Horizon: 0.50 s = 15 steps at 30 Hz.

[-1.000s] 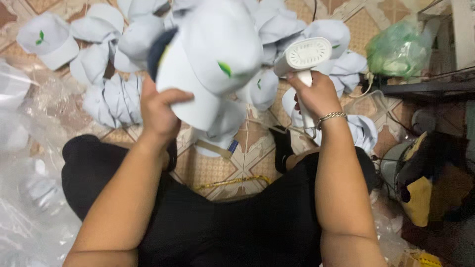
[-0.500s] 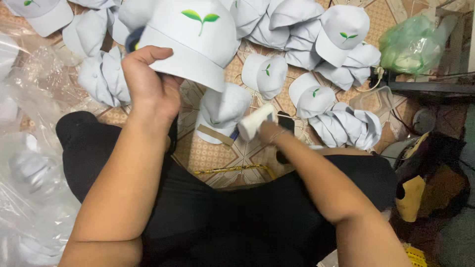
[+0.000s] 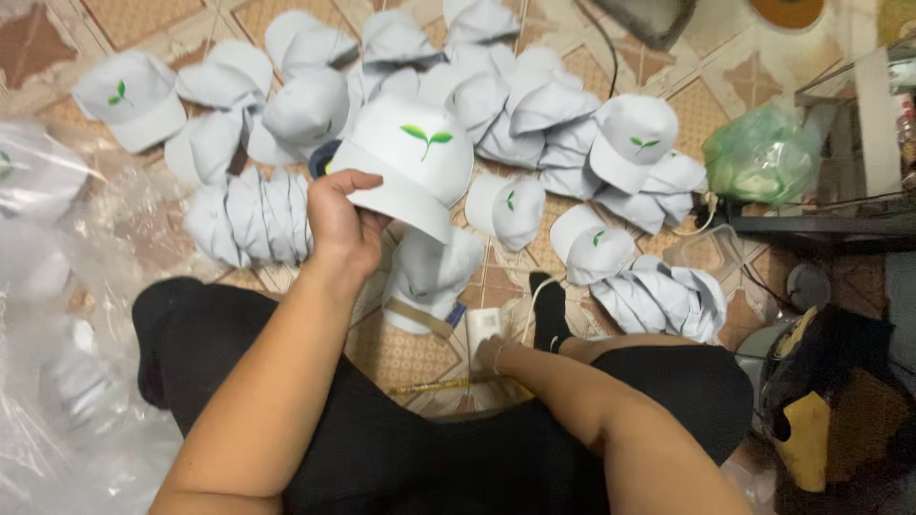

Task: The person sits on the floor and processes white baseball caps. They use a hairdryer to heat the front logo, insert a watermelon-shaped plush into the cap, press the interior, and spray the logo with a can. The person repeats this sequence on multiple caps.

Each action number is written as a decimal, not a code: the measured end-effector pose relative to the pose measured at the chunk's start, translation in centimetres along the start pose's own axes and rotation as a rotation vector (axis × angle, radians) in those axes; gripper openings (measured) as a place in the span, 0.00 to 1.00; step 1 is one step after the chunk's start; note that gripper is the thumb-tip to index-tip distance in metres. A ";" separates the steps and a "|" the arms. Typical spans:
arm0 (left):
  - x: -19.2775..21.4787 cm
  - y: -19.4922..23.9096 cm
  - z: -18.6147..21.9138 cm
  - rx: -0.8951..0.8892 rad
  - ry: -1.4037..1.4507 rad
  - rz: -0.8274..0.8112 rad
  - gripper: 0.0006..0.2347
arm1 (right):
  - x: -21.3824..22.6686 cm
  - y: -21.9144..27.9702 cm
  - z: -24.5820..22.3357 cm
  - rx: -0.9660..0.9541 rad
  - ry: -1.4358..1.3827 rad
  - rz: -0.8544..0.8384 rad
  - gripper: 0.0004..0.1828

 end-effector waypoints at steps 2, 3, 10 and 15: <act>-0.2 -0.3 -0.5 -0.015 -0.019 -0.037 0.14 | 3.8 0.7 -1.2 0.105 0.038 0.061 0.28; -0.4 -0.2 -0.8 -0.023 -0.030 -0.055 0.14 | 6.5 1.9 -2.0 0.156 0.109 0.132 0.20; -3.8 8.4 -1.3 -0.636 -0.303 -0.106 0.25 | 24.6 27.5 -4.1 -0.151 -0.590 1.686 0.24; -5.6 22.3 -3.2 -0.788 -0.461 -0.362 0.23 | 25.2 39.3 -11.9 0.026 -0.155 2.165 0.22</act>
Point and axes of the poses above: each hand's wrist, its own y-axis away from the middle knuckle, its own x-axis out of the back of the hand, z = x × y, the point moved 4 cm from there along -y, towards the middle knuckle, and after that the axes turned 5 degrees about z, right-handed, at the moved point
